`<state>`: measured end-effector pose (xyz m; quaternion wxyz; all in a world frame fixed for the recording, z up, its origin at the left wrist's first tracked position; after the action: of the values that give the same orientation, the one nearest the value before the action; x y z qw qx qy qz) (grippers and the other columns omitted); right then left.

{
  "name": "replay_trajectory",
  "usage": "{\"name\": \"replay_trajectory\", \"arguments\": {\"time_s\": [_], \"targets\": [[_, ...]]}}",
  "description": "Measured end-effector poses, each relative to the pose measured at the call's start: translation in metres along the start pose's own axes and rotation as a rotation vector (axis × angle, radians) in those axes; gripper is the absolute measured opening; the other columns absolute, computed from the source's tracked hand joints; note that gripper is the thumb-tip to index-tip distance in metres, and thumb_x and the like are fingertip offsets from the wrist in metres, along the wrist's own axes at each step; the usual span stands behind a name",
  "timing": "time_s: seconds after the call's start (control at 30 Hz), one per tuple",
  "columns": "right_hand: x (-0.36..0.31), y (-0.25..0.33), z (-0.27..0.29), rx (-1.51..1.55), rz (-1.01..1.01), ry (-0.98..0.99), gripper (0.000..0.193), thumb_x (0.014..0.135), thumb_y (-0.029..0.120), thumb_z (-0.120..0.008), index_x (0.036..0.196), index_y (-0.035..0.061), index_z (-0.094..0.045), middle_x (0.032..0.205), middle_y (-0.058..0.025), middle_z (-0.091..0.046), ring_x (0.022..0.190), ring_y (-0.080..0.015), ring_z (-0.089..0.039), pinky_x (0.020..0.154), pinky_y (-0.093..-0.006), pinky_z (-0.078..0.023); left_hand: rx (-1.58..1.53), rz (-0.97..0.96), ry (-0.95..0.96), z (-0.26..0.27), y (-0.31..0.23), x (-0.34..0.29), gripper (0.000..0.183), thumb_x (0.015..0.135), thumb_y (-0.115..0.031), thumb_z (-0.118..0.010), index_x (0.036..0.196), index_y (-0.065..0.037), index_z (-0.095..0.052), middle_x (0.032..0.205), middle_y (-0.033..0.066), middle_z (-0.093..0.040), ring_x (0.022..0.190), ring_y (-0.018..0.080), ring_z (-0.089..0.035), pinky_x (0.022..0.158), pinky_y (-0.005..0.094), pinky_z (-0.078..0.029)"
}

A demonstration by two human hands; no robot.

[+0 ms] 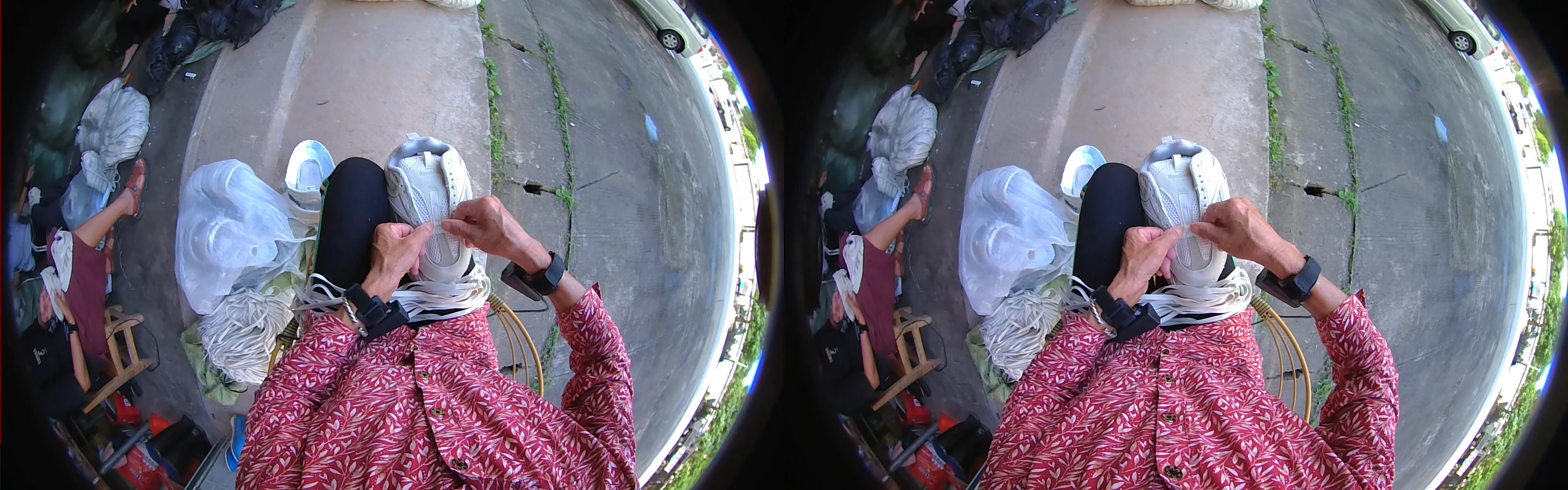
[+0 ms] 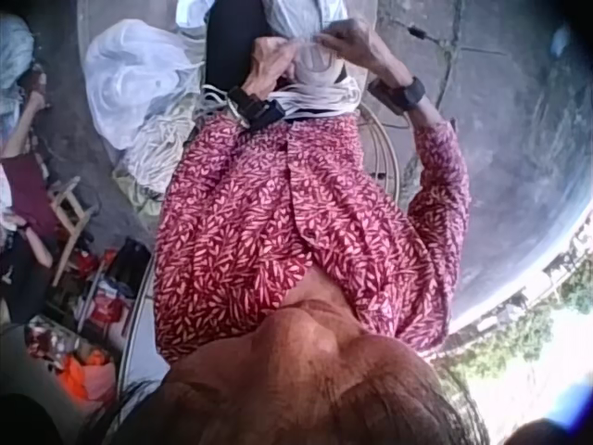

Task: Lacing a pair of white sneakers while sitting in an outdoor work area.

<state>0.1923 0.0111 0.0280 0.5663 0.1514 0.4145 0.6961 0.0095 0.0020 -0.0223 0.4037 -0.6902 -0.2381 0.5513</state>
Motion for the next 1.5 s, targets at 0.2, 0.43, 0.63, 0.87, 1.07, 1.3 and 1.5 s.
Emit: {"name": "replay_trajectory", "arguments": {"time_s": [0.2,0.43,0.63,0.87,1.07,1.3,1.5], "targets": [[-0.007,-0.007,0.002,0.197,-0.113,0.040,0.019,0.084,0.013,-0.059,0.081,-0.0033,-0.067,0.059,-0.0081,-0.061,0.051,-0.0128,-0.056,0.049,-0.0286,-0.045,-0.012,0.009,0.012,0.001,-0.002,-0.001,0.041,0.082,-0.032,-0.064,0.056,-0.002,-0.056,0.044,0.0037,-0.051,0.034,0.0094,-0.047,0.034,0.0208,-0.034],[-0.009,-0.007,-0.004,0.145,-0.087,-0.043,0.018,0.082,0.012,-0.057,0.076,-0.0034,-0.062,0.056,-0.0110,-0.058,0.049,-0.0176,-0.056,0.049,-0.0312,-0.045,-0.010,0.002,0.027,0.001,0.001,0.000,0.039,0.083,-0.030,-0.063,0.057,-0.002,-0.057,0.046,0.0037,-0.052,0.036,0.0089,-0.048,0.036,0.0208,-0.036],[-0.007,0.003,-0.012,-0.106,0.056,-0.173,0.016,0.078,0.007,-0.053,0.067,-0.0034,-0.054,0.054,-0.0195,-0.052,0.049,-0.0327,-0.056,0.049,-0.0389,-0.044,-0.043,-0.019,0.022,0.001,0.003,0.001,0.038,0.083,-0.028,-0.063,0.056,-0.001,-0.057,0.046,0.0039,-0.053,0.036,0.0092,-0.048,0.035,0.0215,-0.037],[-0.003,0.008,-0.015,-0.149,0.076,-0.157,0.012,0.075,0.007,-0.055,0.067,-0.0014,-0.054,0.055,-0.0199,-0.053,0.051,-0.0359,-0.057,0.049,-0.0421,-0.045,-0.020,-0.021,-0.001,0.001,0.003,0.002,0.038,0.082,-0.027,-0.063,0.054,-0.001,-0.057,0.045,0.0039,-0.052,0.036,0.0095,-0.048,0.035,0.0219,-0.036],[-0.005,0.012,-0.020,-0.400,0.116,-0.145,0.012,0.074,0.008,-0.055,0.067,-0.0003,-0.053,0.055,-0.0212,-0.054,0.051,-0.0373,-0.058,0.047,-0.0438,-0.045,0.006,-0.048,-0.013,0.000,0.003,0.003,0.039,0.082,-0.027,-0.062,0.054,-0.001,-0.057,0.045,0.0042,-0.052,0.035,0.0097,-0.048,0.034,0.0220,-0.035],[-0.005,0.009,-0.015,-0.217,0.035,-0.183,0.013,0.075,0.008,-0.055,0.067,-0.0024,-0.057,0.058,-0.0222,-0.056,0.056,-0.0361,-0.060,0.053,-0.0431,-0.047,-0.012,-0.027,0.011,0.002,0.002,0.000,0.039,0.083,-0.029,-0.063,0.056,-0.002,-0.057,0.045,0.0038,-0.053,0.036,0.0098,-0.049,0.036,0.0211,-0.036],[-0.007,0.004,-0.010,-0.078,-0.107,-0.145,0.015,0.074,0.009,-0.057,0.071,-0.0043,-0.063,0.062,-0.0224,-0.059,0.057,-0.0329,-0.061,0.055,-0.0401,-0.048,-0.007,-0.009,0.039,0.003,0.001,0.000,0.039,0.083,-0.030,-0.063,0.057,-0.003,-0.057,0.046,0.0038,-0.053,0.037,0.0097,-0.049,0.037,0.0210,-0.036]]}}
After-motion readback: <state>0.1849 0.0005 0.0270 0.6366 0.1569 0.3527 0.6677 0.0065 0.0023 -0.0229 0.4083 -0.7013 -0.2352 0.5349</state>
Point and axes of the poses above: each hand's wrist, its own x-axis towards the middle knuckle, its own z-axis out of the back of the hand, y = z × x, the point moved 1 cm from there along x, towards the middle knuckle
